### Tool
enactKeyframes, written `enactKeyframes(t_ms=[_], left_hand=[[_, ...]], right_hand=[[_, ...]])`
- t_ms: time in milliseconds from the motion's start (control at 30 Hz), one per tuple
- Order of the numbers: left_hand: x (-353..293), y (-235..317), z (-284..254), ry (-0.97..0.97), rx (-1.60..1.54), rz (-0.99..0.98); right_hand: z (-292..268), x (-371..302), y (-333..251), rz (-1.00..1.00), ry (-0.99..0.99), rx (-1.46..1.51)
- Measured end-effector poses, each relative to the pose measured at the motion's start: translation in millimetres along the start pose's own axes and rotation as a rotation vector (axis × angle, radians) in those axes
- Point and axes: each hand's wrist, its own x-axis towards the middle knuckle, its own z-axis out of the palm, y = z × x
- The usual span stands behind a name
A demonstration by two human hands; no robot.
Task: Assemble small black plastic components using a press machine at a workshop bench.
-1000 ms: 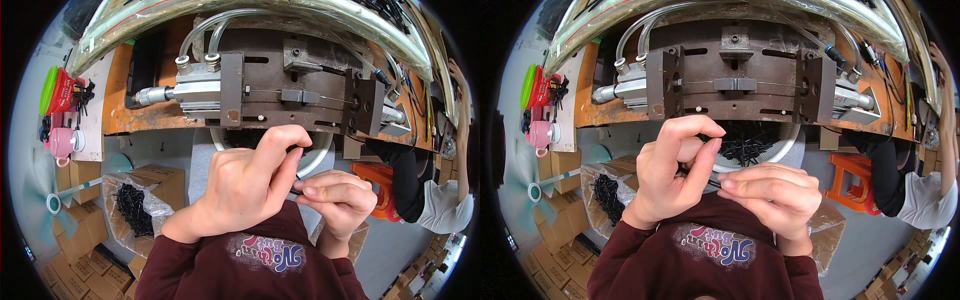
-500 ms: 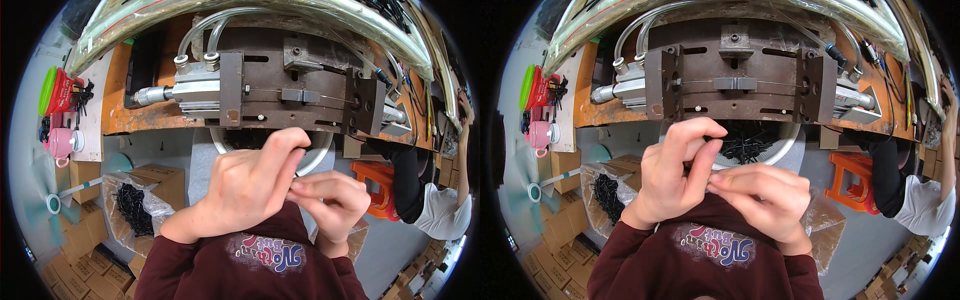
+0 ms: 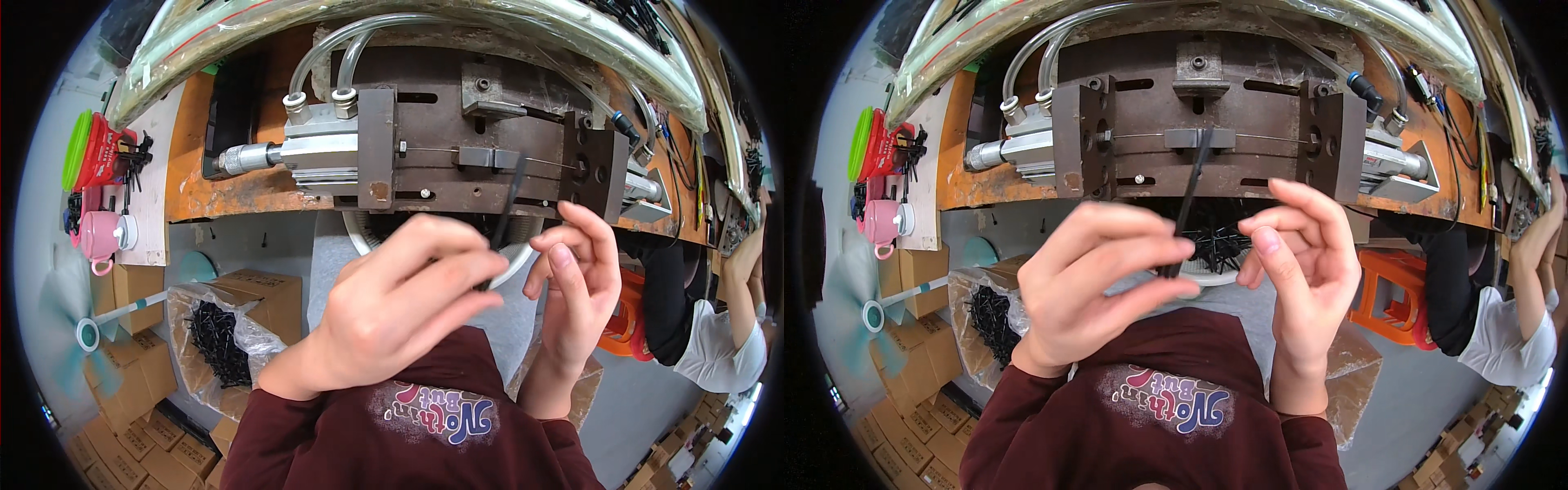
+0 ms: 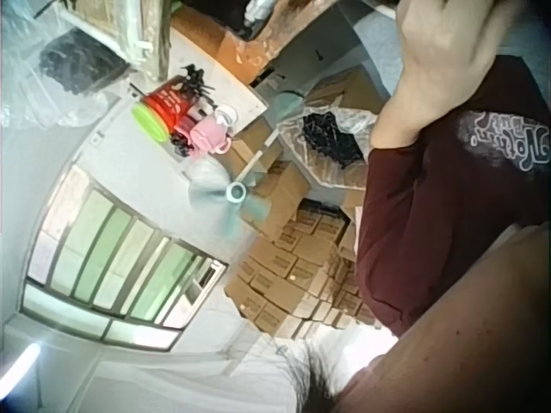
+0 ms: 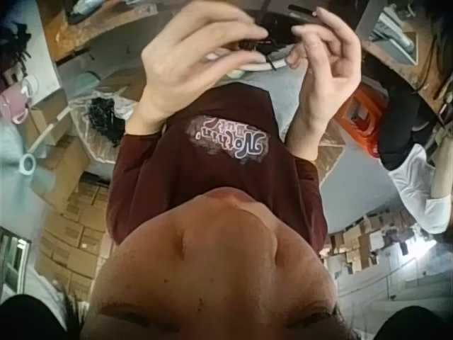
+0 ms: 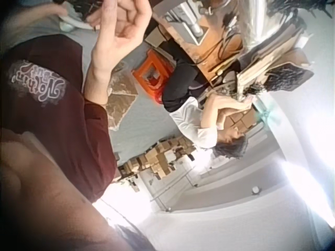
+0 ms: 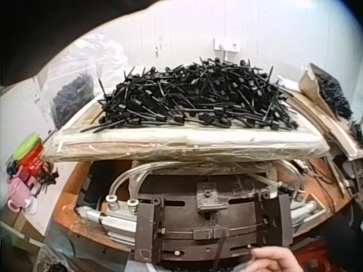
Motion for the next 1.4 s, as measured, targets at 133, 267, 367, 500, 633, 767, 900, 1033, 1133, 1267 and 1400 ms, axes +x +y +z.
enactKeyframes(t_ms=[133,267,367,500,633,767,900,1033,1133,1267,1400], left_hand=[[3,-13,21,0.145,0.188,0.025],[5,-26,33,0.095,0.453,0.111],[9,-30,36,0.12,0.541,0.215],[10,-24,36,0.078,0.582,0.136],[12,-20,38,0.07,0.601,0.134],[15,-21,39,0.049,0.606,0.132],[11,-20,34,0.057,0.625,0.108],[15,-20,36,0.037,0.592,0.103],[14,-20,35,0.033,0.599,0.084],[15,-20,33,0.022,0.6,0.092],[18,-19,33,0.006,0.574,0.094]], right_hand=[[6,-25,4,-0.466,0.053,-0.236],[34,-56,-13,-1.016,0.143,-0.01],[58,-55,-37,-1.522,0.274,0.401],[44,-73,-34,-1.447,0.398,-0.201],[48,-68,-29,-1.391,-0.011,0.152],[48,-57,-40,-1.55,0.138,0.292],[52,-64,-29,-1.52,0.077,0.404],[48,-54,-32,-1.387,-0.141,0.243],[50,-47,-40,-1.527,-0.013,0.334],[57,-46,-42,-1.533,0.047,0.372],[50,-56,-28,-1.417,-0.01,0.177]])
